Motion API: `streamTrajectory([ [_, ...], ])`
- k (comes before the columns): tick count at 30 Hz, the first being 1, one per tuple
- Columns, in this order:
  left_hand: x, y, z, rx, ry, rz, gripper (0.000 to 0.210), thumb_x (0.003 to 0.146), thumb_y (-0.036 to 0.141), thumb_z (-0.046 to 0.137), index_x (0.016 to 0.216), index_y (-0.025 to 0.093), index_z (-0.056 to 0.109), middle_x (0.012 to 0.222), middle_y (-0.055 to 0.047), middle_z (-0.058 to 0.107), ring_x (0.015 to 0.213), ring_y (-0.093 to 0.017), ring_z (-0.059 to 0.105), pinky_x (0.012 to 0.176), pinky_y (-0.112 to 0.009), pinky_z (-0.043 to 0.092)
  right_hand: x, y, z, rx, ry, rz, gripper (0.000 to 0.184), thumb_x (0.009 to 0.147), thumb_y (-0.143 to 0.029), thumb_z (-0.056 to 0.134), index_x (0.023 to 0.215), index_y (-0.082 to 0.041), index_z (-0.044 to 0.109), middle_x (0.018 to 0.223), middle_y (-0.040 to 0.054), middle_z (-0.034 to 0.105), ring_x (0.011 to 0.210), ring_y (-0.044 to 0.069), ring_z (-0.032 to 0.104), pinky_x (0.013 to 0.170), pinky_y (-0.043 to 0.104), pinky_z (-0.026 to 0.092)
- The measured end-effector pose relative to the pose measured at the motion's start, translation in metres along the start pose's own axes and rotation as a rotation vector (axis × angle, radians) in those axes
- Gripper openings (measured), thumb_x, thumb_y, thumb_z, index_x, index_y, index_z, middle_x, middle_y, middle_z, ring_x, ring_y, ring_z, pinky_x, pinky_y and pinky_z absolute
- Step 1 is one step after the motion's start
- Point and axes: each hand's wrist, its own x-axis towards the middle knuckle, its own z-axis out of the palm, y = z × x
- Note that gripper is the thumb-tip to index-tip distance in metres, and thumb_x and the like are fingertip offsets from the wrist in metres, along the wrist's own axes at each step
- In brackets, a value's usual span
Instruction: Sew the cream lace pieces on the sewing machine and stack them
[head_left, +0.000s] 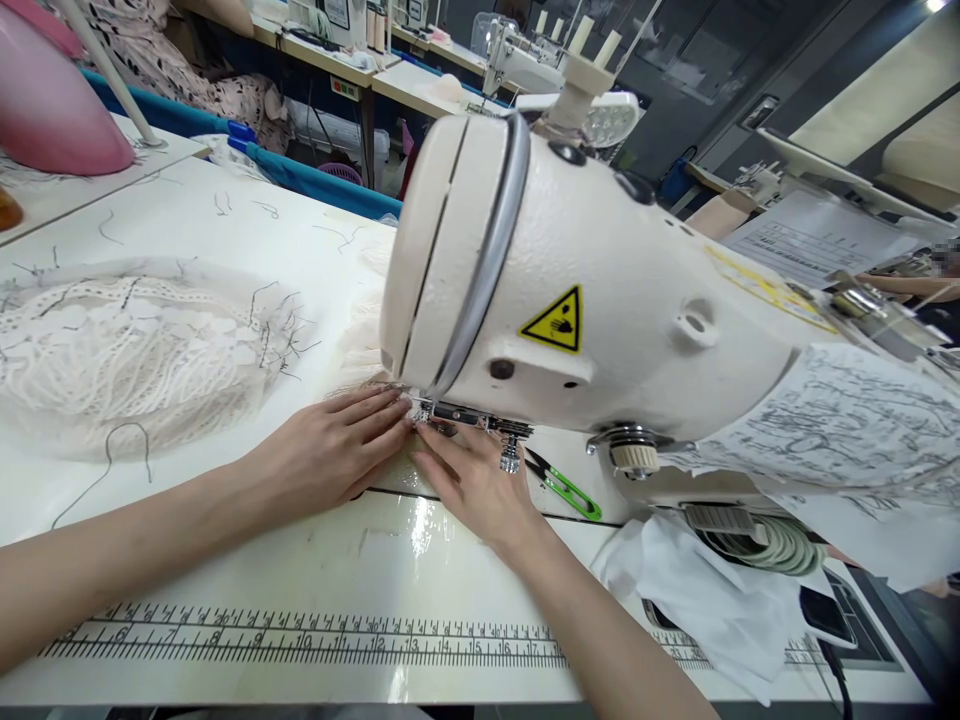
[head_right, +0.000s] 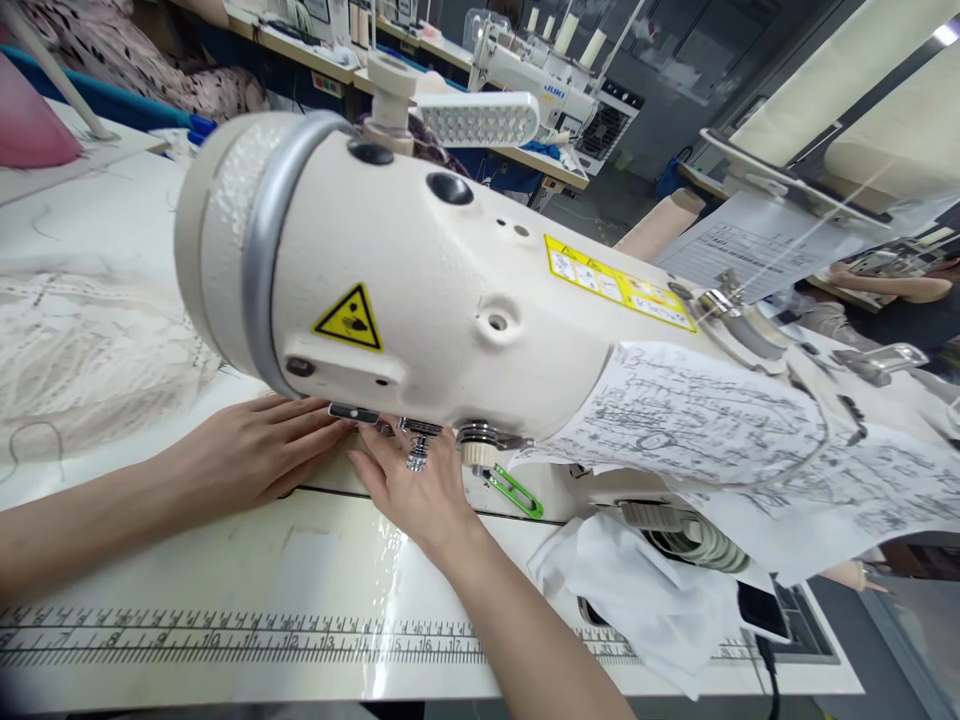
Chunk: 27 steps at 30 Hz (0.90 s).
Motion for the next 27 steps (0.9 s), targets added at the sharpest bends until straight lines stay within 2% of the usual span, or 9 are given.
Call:
streamTrajectory([
  [3, 0.0013, 0.0, 0.0002, -0.014, -0.019, -0.025, 0.042, 0.103, 0.021, 0.033, 0.114, 0.008, 0.072, 0.122, -0.015, 0.072, 0.115, -0.028, 0.069, 0.105, -0.042, 0.054, 0.0002, -0.0015, -0.0011, -0.028, -0.059, 0.007, 0.033, 0.102, -0.044, 0.05, 0.127, -0.031, 0.067, 0.112, 0.0062, 0.073, 0.1, 0.022, 0.068, 0.092, 0.039, 0.053],
  [7, 0.0022, 0.0003, 0.0, -0.022, -0.059, -0.044, 0.044, 0.103, 0.023, 0.031, 0.114, 0.007, 0.071, 0.122, -0.016, 0.071, 0.115, -0.03, 0.068, 0.105, -0.045, 0.054, -0.0012, -0.0047, -0.0011, -0.085, -0.113, 0.039, 0.037, 0.102, -0.046, 0.049, 0.134, -0.035, 0.062, 0.117, 0.0061, 0.071, 0.095, 0.024, 0.068, 0.095, 0.045, 0.053],
  [11, 0.0012, 0.0003, 0.0013, -0.052, -0.096, -0.069, 0.042, 0.103, 0.025, 0.034, 0.118, 0.008, 0.07, 0.123, -0.016, 0.071, 0.117, -0.03, 0.067, 0.107, -0.047, 0.052, -0.0012, -0.0068, 0.0002, -0.121, -0.128, 0.054, 0.038, 0.101, -0.048, 0.051, 0.134, -0.035, 0.063, 0.121, 0.006, 0.071, 0.092, 0.025, 0.069, 0.09, 0.045, 0.055],
  [17, 0.0011, 0.0003, 0.0016, -0.079, -0.157, -0.108, 0.04, 0.103, 0.026, 0.035, 0.118, 0.011, 0.07, 0.124, -0.014, 0.071, 0.118, -0.03, 0.067, 0.109, -0.048, 0.051, -0.0004, -0.0044, -0.0005, -0.124, -0.058, -0.002, 0.034, 0.102, -0.045, 0.049, 0.127, -0.03, 0.067, 0.118, 0.0045, 0.073, 0.087, 0.021, 0.07, 0.084, 0.037, 0.054],
  [24, 0.0019, 0.0006, 0.0013, -0.054, -0.14, -0.088, 0.039, 0.102, 0.024, 0.036, 0.116, 0.009, 0.07, 0.125, -0.016, 0.07, 0.117, -0.031, 0.067, 0.107, -0.047, 0.052, -0.0048, -0.0026, 0.0012, -0.183, 0.057, -0.021, 0.027, 0.101, -0.045, 0.053, 0.117, -0.031, 0.07, 0.116, -0.0005, 0.075, 0.08, 0.019, 0.069, 0.091, 0.04, 0.047],
  [27, 0.0017, 0.0005, 0.002, -0.066, -0.121, -0.092, 0.038, 0.102, 0.023, 0.038, 0.116, 0.009, 0.07, 0.126, -0.017, 0.07, 0.118, -0.031, 0.066, 0.108, -0.047, 0.051, -0.0065, -0.0011, 0.0033, -0.186, 0.089, -0.018, 0.024, 0.101, -0.043, 0.055, 0.113, -0.031, 0.071, 0.113, -0.0007, 0.076, 0.077, 0.018, 0.069, 0.09, 0.039, 0.044],
])
